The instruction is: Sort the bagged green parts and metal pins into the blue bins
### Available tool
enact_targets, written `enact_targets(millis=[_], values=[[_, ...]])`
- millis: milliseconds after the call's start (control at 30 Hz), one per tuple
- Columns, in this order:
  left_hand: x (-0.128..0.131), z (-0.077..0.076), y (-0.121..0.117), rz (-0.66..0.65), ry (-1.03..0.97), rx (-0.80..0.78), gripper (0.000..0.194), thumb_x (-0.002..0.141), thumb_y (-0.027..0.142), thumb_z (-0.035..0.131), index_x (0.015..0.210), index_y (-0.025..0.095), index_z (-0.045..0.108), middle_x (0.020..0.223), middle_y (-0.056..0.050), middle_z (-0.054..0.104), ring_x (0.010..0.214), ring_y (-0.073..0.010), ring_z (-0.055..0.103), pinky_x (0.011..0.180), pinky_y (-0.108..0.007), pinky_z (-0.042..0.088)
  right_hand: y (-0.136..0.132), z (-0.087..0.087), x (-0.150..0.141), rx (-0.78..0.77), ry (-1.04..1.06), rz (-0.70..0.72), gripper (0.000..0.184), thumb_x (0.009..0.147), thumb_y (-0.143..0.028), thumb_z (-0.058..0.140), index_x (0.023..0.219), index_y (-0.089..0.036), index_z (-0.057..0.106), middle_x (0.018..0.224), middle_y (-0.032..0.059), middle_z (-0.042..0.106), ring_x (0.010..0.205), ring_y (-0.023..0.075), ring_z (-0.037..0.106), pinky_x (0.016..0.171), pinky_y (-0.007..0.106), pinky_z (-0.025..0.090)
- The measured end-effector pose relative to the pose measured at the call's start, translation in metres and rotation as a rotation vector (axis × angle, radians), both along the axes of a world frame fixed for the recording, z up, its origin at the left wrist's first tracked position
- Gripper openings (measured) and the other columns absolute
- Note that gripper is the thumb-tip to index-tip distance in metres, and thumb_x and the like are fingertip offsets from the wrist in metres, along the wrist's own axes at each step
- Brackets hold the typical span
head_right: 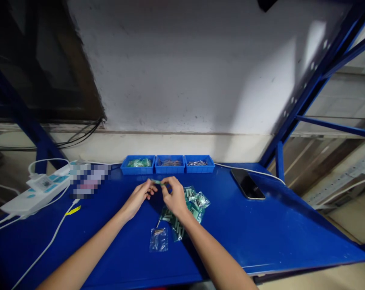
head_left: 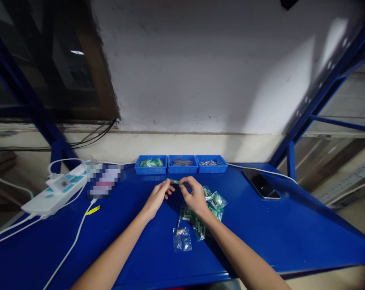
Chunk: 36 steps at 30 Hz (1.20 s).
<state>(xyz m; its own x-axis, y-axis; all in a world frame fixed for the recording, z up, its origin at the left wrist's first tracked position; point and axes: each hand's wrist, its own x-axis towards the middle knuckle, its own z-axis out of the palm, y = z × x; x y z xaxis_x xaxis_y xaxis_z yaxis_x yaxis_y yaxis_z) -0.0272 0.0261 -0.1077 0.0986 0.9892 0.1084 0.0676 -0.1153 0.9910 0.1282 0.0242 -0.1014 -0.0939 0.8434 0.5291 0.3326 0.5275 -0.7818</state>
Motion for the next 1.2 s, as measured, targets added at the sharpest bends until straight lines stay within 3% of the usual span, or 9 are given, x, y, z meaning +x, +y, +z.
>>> enact_targets(millis=[100, 200, 367, 433, 600, 767, 933, 1100, 1200], values=[[0.002, 0.000, 0.001, -0.024, -0.239, -0.151, 0.049, 0.081, 0.056, 0.052, 0.094, 0.012, 0.066, 0.081, -0.009, 0.066, 0.070, -0.0144, 0.058, 0.055, -0.022, 0.039, -0.004, 0.001, -0.001, 0.102, -0.093, -0.010, 0.016, 0.077, -0.013, 0.049, 0.081, -0.020, 0.063, 0.094, 0.0065, 0.058, 0.091, 0.0200, 0.054, 0.081, 0.034, 0.044], [0.003, 0.000, 0.000, -0.007, -0.282, -0.143, 0.038, 0.074, 0.038, 0.067, 0.103, 0.014, 0.064, 0.093, -0.009, 0.067, 0.079, -0.0164, 0.061, 0.060, -0.022, 0.042, -0.007, 0.001, -0.002, 0.129, -0.128, -0.060, 0.025, 0.074, -0.009, 0.048, 0.084, -0.021, 0.067, 0.100, 0.0082, 0.052, 0.099, 0.0219, 0.050, 0.086, 0.037, 0.042], [0.003, 0.001, -0.004, 0.156, 0.108, 0.285, 0.018, 0.079, 0.024, 0.058, 0.095, 0.019, 0.065, 0.094, -0.006, 0.065, 0.087, -0.0185, 0.060, 0.066, -0.026, 0.046, -0.008, 0.009, -0.002, -0.077, -0.086, -0.135, 0.018, 0.079, -0.027, 0.054, 0.079, -0.019, 0.070, 0.087, 0.0069, 0.051, 0.085, 0.0211, 0.052, 0.080, 0.036, 0.043], [0.004, 0.003, -0.007, 0.169, 0.284, 0.472, 0.017, 0.080, 0.015, 0.053, 0.091, 0.020, 0.066, 0.094, -0.005, 0.062, 0.089, -0.0184, 0.058, 0.070, -0.027, 0.046, -0.007, 0.012, -0.002, -0.222, -0.011, -0.061, 0.033, 0.083, -0.043, 0.051, 0.072, -0.017, 0.068, 0.072, 0.0035, 0.053, 0.070, 0.0172, 0.052, 0.067, 0.031, 0.042], [0.009, 0.006, -0.014, 0.144, 0.515, 0.620, 0.023, 0.080, 0.011, 0.051, 0.093, 0.023, 0.066, 0.090, -0.004, 0.058, 0.089, -0.0194, 0.053, 0.083, -0.033, 0.044, -0.002, 0.009, -0.001, -0.358, 0.168, -0.016, 0.043, 0.084, -0.051, 0.046, 0.062, -0.017, 0.058, 0.050, -0.0032, 0.043, 0.048, 0.0109, 0.039, 0.047, 0.024, 0.029], [0.011, 0.004, -0.012, 0.071, 0.333, 0.370, 0.021, 0.080, 0.028, 0.059, 0.099, 0.022, 0.064, 0.087, -0.004, 0.059, 0.080, -0.0171, 0.054, 0.068, -0.027, 0.044, 0.001, 0.006, 0.002, -0.256, 0.156, -0.058, 0.035, 0.085, -0.045, 0.047, 0.078, -0.016, 0.065, 0.056, -0.0018, 0.051, 0.051, 0.0121, 0.041, 0.050, 0.024, 0.030], [0.007, 0.002, -0.004, 0.041, -0.089, -0.042, 0.054, 0.085, 0.061, 0.039, 0.093, 0.013, 0.065, 0.075, -0.005, 0.061, 0.061, -0.0122, 0.053, 0.052, -0.022, 0.038, -0.005, 0.005, -0.002, -0.064, -0.007, -0.049, 0.031, 0.085, -0.033, 0.047, 0.103, -0.019, 0.068, 0.076, 0.0042, 0.063, 0.059, 0.0151, 0.051, 0.057, 0.026, 0.039], [0.004, -0.001, 0.000, 0.117, -0.055, 0.011, 0.037, 0.080, 0.049, 0.055, 0.088, 0.014, 0.064, 0.066, -0.001, 0.060, 0.056, -0.0113, 0.053, 0.050, -0.021, 0.037, -0.010, 0.003, -0.006, 0.002, -0.110, 0.013, 0.039, 0.077, -0.013, 0.045, 0.109, -0.021, 0.066, 0.086, 0.0047, 0.060, 0.068, 0.0151, 0.055, 0.062, 0.026, 0.043], [0.005, 0.001, -0.003, 0.174, -0.001, 0.115, 0.024, 0.079, 0.037, 0.061, 0.092, 0.018, 0.064, 0.077, -0.001, 0.064, 0.068, -0.0132, 0.057, 0.060, -0.022, 0.041, -0.009, 0.005, -0.005, -0.032, -0.053, -0.025, 0.032, 0.078, -0.018, 0.048, 0.103, -0.021, 0.068, 0.098, 0.0068, 0.056, 0.085, 0.0179, 0.056, 0.068, 0.027, 0.045]])
